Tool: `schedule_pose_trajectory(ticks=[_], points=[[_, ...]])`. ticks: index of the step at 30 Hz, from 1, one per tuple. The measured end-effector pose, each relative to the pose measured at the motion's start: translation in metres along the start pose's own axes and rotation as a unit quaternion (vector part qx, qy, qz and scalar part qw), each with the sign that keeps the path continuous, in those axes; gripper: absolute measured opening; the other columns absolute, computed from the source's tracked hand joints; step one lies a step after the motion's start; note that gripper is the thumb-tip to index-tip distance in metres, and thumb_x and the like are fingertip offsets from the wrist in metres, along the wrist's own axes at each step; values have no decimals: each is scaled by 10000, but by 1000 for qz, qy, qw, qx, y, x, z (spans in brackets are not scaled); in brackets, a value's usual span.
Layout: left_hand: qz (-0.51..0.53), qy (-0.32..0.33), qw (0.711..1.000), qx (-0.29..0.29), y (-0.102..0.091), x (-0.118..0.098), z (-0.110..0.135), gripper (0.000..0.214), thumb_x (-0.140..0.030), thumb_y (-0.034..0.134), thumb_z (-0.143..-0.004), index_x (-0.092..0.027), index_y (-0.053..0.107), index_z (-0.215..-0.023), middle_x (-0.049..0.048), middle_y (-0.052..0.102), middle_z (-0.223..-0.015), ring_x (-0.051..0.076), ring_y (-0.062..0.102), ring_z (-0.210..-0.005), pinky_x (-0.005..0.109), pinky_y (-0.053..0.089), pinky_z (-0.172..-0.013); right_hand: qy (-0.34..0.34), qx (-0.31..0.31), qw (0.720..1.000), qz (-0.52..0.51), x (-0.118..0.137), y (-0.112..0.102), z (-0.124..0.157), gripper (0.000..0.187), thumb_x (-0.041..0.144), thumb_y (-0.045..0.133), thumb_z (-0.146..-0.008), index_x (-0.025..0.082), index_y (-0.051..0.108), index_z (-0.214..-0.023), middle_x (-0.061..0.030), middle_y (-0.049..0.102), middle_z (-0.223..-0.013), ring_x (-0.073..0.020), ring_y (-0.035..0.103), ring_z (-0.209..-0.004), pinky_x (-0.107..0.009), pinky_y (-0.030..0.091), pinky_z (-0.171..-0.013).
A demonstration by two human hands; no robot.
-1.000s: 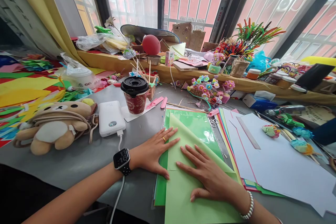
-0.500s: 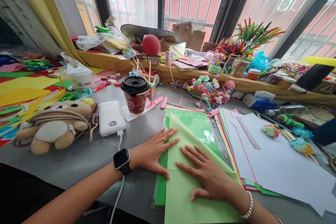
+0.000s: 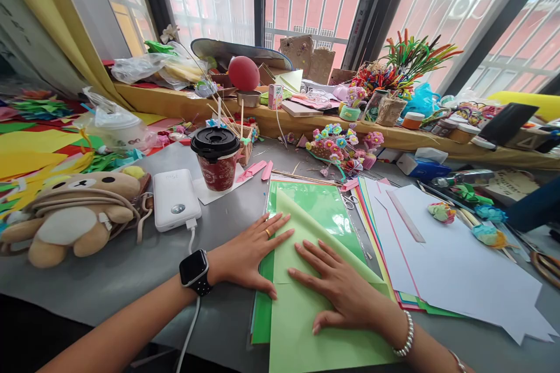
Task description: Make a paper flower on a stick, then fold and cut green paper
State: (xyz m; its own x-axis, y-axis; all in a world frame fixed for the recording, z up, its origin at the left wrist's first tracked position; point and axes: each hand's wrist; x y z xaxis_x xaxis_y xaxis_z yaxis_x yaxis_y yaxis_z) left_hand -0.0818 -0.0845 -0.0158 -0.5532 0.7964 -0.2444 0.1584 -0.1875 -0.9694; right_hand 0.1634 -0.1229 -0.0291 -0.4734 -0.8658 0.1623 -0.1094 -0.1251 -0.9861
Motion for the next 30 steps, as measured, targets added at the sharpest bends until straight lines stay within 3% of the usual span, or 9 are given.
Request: schedule_pose_trajectory(ticks=[12,17,24,30], points=[[-43,-9,998,-42,6,-16,-8,745,-593,318,-762,-113,197,-1319,158,114,-1397,266,78,-1278,422,127,-1024,-3,4,1000,-15,0,-1,-1,780,648,372,-713,268,111,-1342,-74,16,-1419,-275,26,-1277,-489,79,-1019],[-57,-17,997,-48,6,-16,-27,672,-541,255,-813,-109,178,-1322,156,122,-1393,243,97,-1277,413,145,-1021,-2,-2,1000,-13,-1,0,-2,789,648,375,-711,265,99,-1344,-69,27,-1418,-275,16,-1278,-493,83,-1016],[-100,-71,987,-109,7,-9,-66,599,-505,239,-836,-112,286,-1285,159,198,-1377,263,120,-1271,452,154,-1009,-6,-10,1000,-13,-1,0,-3,785,647,399,-698,277,135,-1339,-65,-40,-1419,-288,20,-1275,-491,87,-1015],[-108,-107,982,-113,18,-4,-75,586,-506,213,-839,-144,272,-1296,152,206,-1380,268,128,-1270,465,142,-1005,-15,-20,1000,-2,-1,0,-3,783,639,409,-698,263,158,-1337,-73,-24,-1419,-301,37,-1273,-498,107,-1009]])
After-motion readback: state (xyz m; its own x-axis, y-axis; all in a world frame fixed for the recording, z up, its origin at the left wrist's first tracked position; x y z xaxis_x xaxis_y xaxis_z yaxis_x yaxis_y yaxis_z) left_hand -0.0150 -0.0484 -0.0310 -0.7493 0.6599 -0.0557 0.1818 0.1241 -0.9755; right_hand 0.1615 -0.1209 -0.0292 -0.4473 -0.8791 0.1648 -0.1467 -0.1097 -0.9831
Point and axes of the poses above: each hand's wrist, its own z-axis away from the middle knuckle, its own y-axis out of the palm, x = y × z
